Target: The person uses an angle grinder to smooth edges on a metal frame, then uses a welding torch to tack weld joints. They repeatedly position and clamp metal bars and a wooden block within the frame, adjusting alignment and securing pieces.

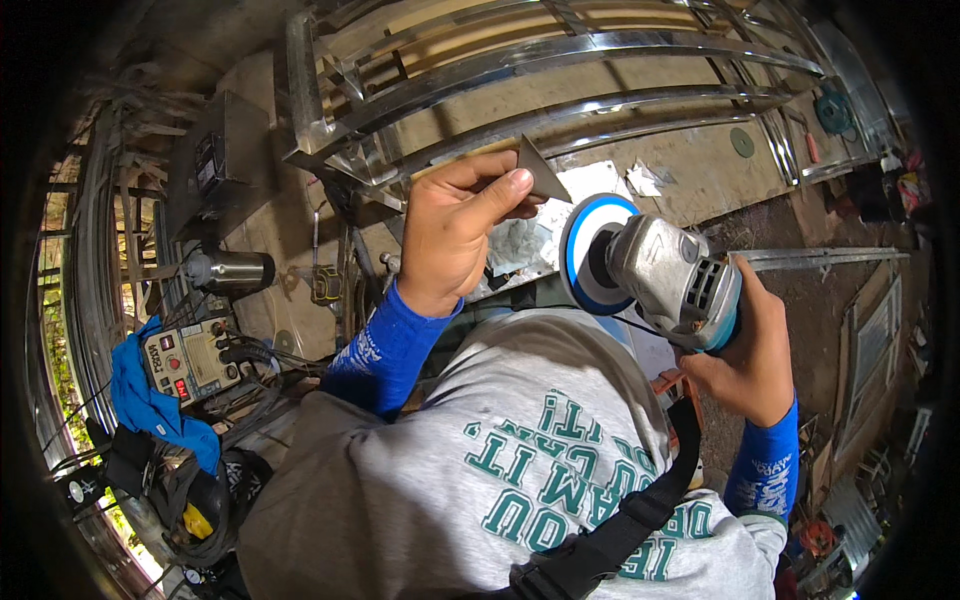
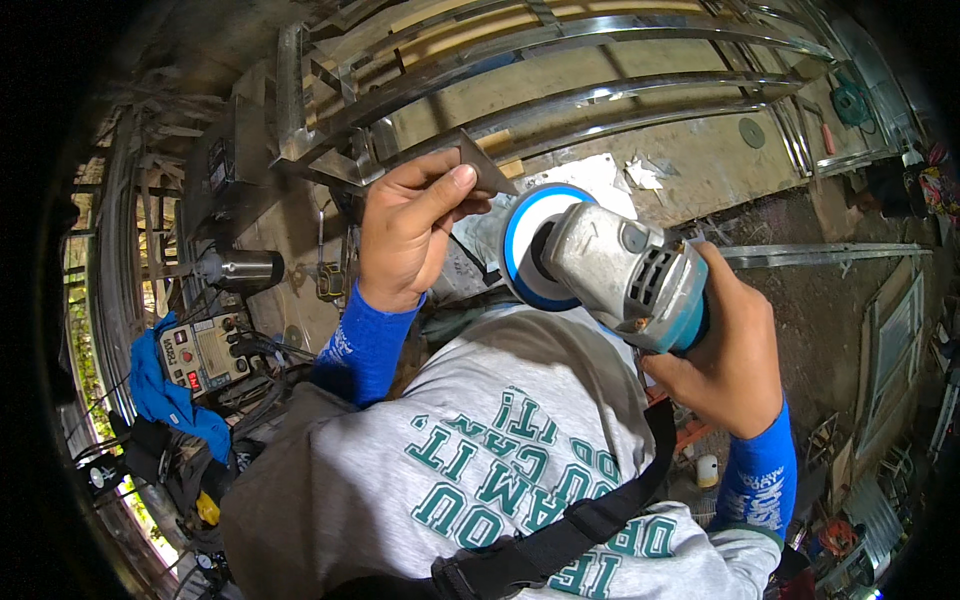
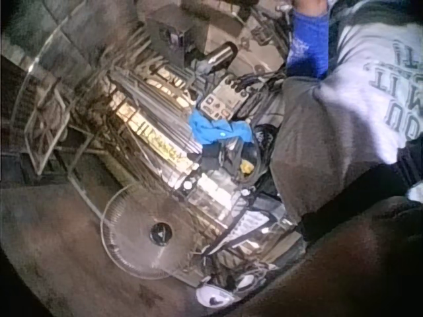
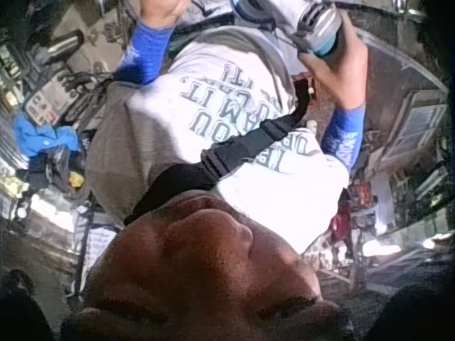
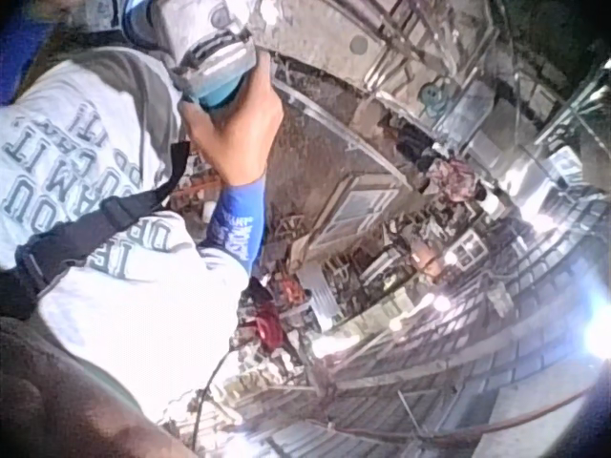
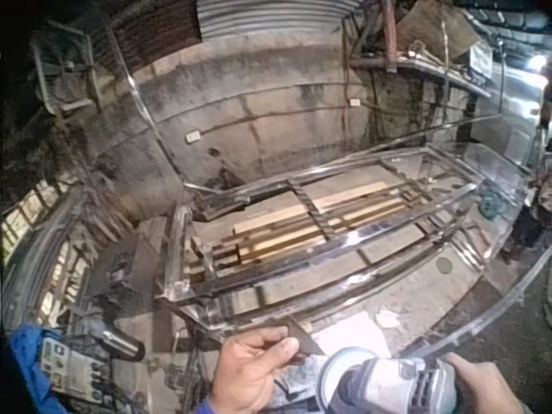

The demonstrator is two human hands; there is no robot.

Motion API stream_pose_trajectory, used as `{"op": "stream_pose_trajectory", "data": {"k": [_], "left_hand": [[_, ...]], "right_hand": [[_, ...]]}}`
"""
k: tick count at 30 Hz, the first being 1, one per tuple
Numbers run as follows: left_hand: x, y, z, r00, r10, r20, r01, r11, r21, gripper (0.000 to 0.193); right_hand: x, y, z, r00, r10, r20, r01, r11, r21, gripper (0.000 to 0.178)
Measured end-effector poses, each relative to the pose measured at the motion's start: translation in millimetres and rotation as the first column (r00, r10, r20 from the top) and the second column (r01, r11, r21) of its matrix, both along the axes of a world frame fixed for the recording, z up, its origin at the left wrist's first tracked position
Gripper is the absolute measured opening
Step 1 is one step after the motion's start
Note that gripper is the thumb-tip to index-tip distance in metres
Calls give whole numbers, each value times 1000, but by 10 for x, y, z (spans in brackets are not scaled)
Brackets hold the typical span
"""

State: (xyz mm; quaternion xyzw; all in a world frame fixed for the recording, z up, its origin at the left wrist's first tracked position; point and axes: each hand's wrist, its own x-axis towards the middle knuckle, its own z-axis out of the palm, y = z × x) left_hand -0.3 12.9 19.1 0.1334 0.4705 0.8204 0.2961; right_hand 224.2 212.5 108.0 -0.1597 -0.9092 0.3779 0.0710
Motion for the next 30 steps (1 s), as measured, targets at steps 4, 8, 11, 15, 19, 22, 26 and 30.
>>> {"op": "stream_pose_trajectory", "data": {"k": [4, 8, 11, 15, 19, 22, 26, 30], "left_hand": [[29, 0, 69, 998, -11, -60, 12, 1000, 11, 22], [38, 1, 113, 993, -53, -107, 54, 999, 7, 22], [35, -18, 97, 984, -86, -158, 86, 996, -1, 22], [34, -44, 88, 968, -132, -212, 119, 990, -73, 22], [67, -51, 136, 967, -163, -195, 158, 987, -41, 22], [42, -78, 104, 950, -227, -213, 227, 974, -22, 24], [30, -84, 68, 947, -215, -237, 213, 976, -38, 24], [24, -69, 77, 968, -149, -200, 143, 989, -47, 23]], "right_hand": [[-25, -5, 0, 1000, -18, 15, 18, 999, -38, 80], [-65, -24, -40, 999, -37, -19, 35, 993, -111, 80], [-92, 3, 1, 1000, -18, -25, 16, 996, -88, 80], [-135, 54, -45, 998, -17, -53, 11, 993, -119, 80], [-230, 76, 80, 1000, 14, 25, -10, 989, -150, 88], [-280, 117, 83, 998, 19, 68, -5, 980, -197, 94], [-313, 119, 15, 1000, 0, -18, -2, 991, -133, 83], [-256, 112, -18, 999, 21, -39, -24, 996, -86, 88]]}}
